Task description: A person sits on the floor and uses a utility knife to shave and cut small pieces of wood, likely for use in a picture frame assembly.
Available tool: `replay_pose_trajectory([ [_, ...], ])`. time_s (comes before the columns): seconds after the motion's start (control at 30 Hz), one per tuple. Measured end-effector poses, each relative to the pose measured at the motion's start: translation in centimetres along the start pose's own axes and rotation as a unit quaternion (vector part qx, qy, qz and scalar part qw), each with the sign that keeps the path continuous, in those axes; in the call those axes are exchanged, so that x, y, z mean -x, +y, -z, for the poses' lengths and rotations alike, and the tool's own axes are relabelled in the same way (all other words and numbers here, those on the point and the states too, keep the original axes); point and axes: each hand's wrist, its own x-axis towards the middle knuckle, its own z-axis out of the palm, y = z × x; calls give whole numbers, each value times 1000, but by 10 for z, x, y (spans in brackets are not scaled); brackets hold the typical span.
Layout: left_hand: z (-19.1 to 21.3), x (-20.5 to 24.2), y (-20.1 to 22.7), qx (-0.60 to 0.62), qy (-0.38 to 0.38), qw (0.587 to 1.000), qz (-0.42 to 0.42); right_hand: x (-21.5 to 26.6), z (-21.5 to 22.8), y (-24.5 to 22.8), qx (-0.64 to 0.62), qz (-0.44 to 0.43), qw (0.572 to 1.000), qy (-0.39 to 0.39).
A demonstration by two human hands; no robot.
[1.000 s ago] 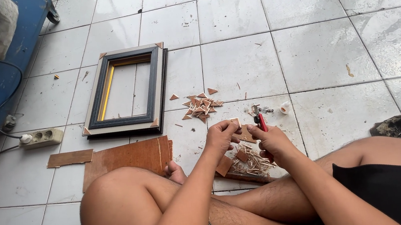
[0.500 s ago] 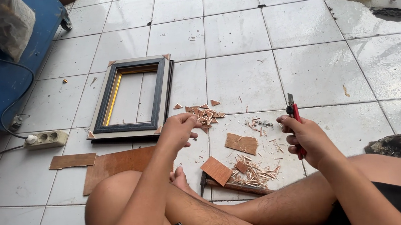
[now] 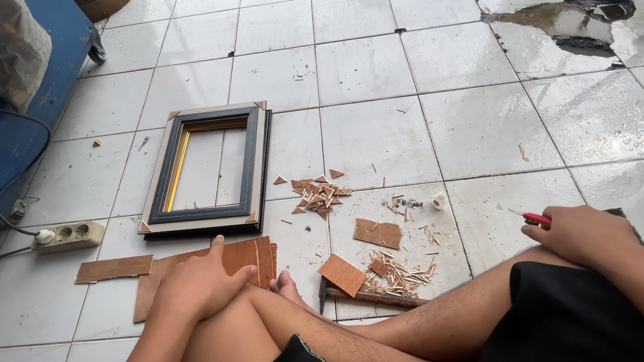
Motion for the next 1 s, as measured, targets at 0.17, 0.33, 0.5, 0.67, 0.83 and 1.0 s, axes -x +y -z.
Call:
replay_pose_trajectory([
  [0.17, -1, 1, 8, -20, 14, 1000, 2, 23, 8, -7, 21, -26, 999, 24],
  [0.33, -5, 1, 13, -23, 5, 1000, 8, 35, 10, -9, 17, -15, 999, 50],
  [0.5, -34, -43, 11, -94, -11, 995, -33, 2, -18, -1, -16, 79, 994, 69],
  [0.67, -57, -72, 39, -115, 6, 991, -65, -33, -46, -4, 15, 130, 983, 132],
  [0.83, -109, -95, 75, -239, 236, 901, -276, -6, -28, -6, 2, 159, 977, 140],
  [1.0, -108, -95, 72, -225, 214, 899, -308, 1, -30, -5, 0, 156, 975, 157],
])
